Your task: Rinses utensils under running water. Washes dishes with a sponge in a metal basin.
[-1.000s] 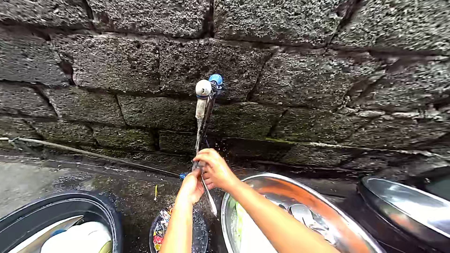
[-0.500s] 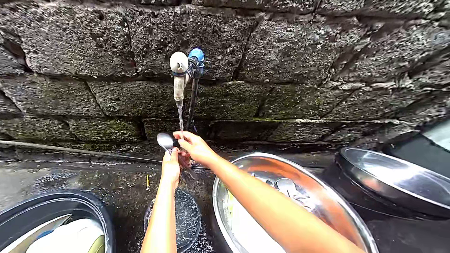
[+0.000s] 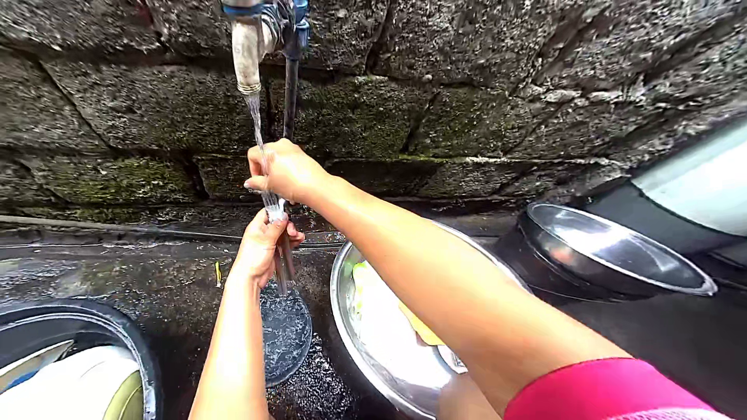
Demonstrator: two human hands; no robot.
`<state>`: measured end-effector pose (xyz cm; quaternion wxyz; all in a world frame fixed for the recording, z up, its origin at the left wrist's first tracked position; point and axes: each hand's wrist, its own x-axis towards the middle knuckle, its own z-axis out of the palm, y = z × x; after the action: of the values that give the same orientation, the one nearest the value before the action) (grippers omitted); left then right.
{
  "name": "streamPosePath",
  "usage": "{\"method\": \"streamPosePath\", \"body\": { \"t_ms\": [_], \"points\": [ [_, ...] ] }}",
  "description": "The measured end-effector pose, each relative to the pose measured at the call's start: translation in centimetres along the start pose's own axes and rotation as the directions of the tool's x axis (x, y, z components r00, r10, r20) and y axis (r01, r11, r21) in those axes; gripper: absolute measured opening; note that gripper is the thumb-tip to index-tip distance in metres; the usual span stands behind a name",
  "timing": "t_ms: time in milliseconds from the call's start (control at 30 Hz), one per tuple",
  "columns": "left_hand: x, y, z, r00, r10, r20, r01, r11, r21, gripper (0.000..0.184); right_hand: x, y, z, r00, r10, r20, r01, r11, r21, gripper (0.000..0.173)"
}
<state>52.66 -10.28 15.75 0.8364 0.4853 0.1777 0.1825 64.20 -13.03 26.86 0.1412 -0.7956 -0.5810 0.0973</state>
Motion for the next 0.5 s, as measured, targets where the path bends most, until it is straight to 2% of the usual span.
{"method": "streamPosePath", "body": {
  "t_ms": [67, 133, 167, 267, 333, 433, 500],
  "points": [
    [0.1, -0.2, 0.0, 0.999, 0.009, -0.046, -0.01, 0.999, -0.03, 0.013, 0.1, 0.7, -0.2, 0.998, -0.022, 0.066, 0.013, 0.991, 0.133, 0.025],
    [0.3, -0.5, -0.4, 0.994, 0.028, -0.102, -0.032, 0.999, -0.036, 0.015, 0.1, 0.8, -1.1, 0.962, -0.056, 0.269, 0.003, 0.981, 0.195, 0.044],
    [0.4, -0.6, -0.7, 0.993, 0.038, -0.115, -0.042, 0.998, -0.037, 0.015, 0.1, 0.7, -1.5, 0.944, -0.076, 0.321, 0.025, 0.987, 0.161, 0.048],
    [0.5, -0.4, -0.6, 0.99, 0.062, -0.128, -0.071, 0.996, -0.062, 0.018, 0.0, -0.2, -2.4, 0.94, -0.194, 0.28, 0.222, 0.972, -0.072, 0.031],
    [0.6, -0.7, -0.9, 0.989, 0.112, -0.096, -0.119, 0.99, -0.081, 0.022, 0.1, -0.6, -2.7, 0.936, -0.227, 0.27, 0.278, 0.946, -0.169, 0.023],
    [0.7, -1.1, -1.7, 0.991, 0.132, -0.028, -0.134, 0.988, -0.077, 0.029, -0.3, -1.2, -3.1, 0.935, -0.153, 0.319, 0.228, 0.95, -0.214, 0.019],
    [0.5, -0.9, -2.0, 0.996, 0.089, 0.01, -0.089, 0.995, -0.045, 0.033, -0.6, -1.4, -3.1, 0.936, -0.1, 0.339, 0.166, 0.971, -0.172, 0.033]
  ]
}}
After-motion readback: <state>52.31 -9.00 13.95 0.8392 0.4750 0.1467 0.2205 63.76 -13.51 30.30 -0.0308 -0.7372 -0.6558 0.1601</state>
